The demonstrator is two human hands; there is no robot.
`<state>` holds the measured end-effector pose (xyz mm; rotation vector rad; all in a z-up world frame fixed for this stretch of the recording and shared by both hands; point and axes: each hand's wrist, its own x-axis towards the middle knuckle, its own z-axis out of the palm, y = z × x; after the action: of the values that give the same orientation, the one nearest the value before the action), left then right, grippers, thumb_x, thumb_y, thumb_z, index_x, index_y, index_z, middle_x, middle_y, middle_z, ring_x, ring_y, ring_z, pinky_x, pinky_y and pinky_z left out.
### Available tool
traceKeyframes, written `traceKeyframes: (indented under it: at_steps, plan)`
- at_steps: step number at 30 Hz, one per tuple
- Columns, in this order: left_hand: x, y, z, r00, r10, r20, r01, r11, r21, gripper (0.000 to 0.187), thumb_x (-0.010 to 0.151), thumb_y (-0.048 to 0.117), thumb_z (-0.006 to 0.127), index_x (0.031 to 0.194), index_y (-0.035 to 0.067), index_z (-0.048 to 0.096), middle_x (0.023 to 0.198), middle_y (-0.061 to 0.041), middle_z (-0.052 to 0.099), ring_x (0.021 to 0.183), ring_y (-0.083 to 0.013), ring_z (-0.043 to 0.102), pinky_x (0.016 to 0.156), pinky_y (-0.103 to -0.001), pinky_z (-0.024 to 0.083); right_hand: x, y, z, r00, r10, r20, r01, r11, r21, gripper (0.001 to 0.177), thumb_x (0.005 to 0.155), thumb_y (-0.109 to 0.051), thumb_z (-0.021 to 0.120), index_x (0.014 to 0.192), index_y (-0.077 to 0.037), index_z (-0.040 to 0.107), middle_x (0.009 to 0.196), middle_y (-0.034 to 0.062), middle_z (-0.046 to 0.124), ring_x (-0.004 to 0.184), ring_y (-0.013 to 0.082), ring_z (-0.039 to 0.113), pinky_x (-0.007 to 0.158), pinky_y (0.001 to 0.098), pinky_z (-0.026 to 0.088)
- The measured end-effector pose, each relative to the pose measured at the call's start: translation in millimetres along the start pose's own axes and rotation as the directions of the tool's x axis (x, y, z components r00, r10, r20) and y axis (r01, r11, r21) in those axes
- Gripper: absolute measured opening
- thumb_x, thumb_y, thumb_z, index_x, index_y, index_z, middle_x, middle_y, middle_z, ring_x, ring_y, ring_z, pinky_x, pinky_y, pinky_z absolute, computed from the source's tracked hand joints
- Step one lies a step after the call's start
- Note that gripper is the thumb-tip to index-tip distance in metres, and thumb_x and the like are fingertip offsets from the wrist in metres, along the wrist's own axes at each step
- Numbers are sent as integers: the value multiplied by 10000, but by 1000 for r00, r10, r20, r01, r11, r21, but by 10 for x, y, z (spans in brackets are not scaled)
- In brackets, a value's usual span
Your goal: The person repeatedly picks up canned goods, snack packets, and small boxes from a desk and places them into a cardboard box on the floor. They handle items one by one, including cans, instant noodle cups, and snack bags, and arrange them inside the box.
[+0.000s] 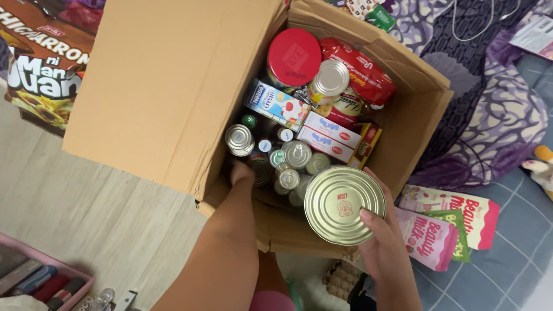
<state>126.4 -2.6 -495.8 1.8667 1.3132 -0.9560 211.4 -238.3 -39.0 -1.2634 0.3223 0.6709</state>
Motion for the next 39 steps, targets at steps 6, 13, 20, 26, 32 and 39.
traceKeyframes:
  at_steps: [6, 13, 20, 26, 32, 39]
  plan:
    - [338, -13, -75, 931, 356, 76, -322, 903, -283, 604, 894, 393, 698, 1399, 97, 548, 1402, -153, 614, 1307, -292, 581, 1094, -428, 457, 81, 102, -91, 1000, 5, -7, -5, 1000, -13, 824, 816, -146, 596, 1579, 5, 323, 1469, 178, 524, 1370, 277, 504, 1134, 423, 387]
    - [540, -184, 44, 969, 209, 134, -184, 966, -181, 604, 902, 448, 661, 1380, 90, 567, 1369, -158, 630, 1277, -298, 595, 1072, -439, 470, 170, 191, -122, 997, 65, -48, -67, 997, -31, 821, 814, -145, 588, 1584, -16, 332, 1464, 165, 534, 1351, 270, 520, 1103, 424, 418]
    - [672, -19, 189, 998, -9, 55, 7, 1000, 30, 617, 910, 503, 624, 1362, 83, 587, 1336, -163, 646, 1246, -303, 608, 1051, -449, 484, 227, 180, -69, 992, 99, -74, -106, 990, -96, 839, 796, -135, 581, 1590, -47, 323, 1461, 164, 534, 1333, 270, 542, 1078, 424, 446]
    - [448, 85, 393, 995, 30, 93, -33, 999, 22, 638, 917, 550, 592, 1346, 77, 603, 1307, -168, 660, 1220, -308, 620, 1032, -458, 496, 214, 140, -62, 981, 147, -128, -160, 982, -97, 832, 793, -145, 571, 1587, -87, 329, 1462, 146, 538, 1333, 276, 544, 1072, 453, 451]
    - [281, 125, 613, 999, -30, 17, 30, 999, 37, 667, 924, 597, 561, 1330, 71, 620, 1279, -172, 674, 1194, -312, 632, 1013, -467, 508, 245, 184, -121, 975, 160, -151, -184, 969, -165, 854, 772, -131, 586, 1586, -117, 332, 1462, 145, 528, 1332, 285, 541, 1075, 480, 450]
    - [337, 172, 559, 999, -28, 29, 25, 997, 77, 709, 933, 652, 524, 1311, 65, 639, 1246, -178, 690, 1164, -318, 646, 991, -478, 521, 250, 318, -152, 981, 176, -77, -188, 963, -195, 878, 737, -94, 621, 1571, -121, 348, 1487, 129, 513, 1348, 281, 524, 1094, 454, 424]
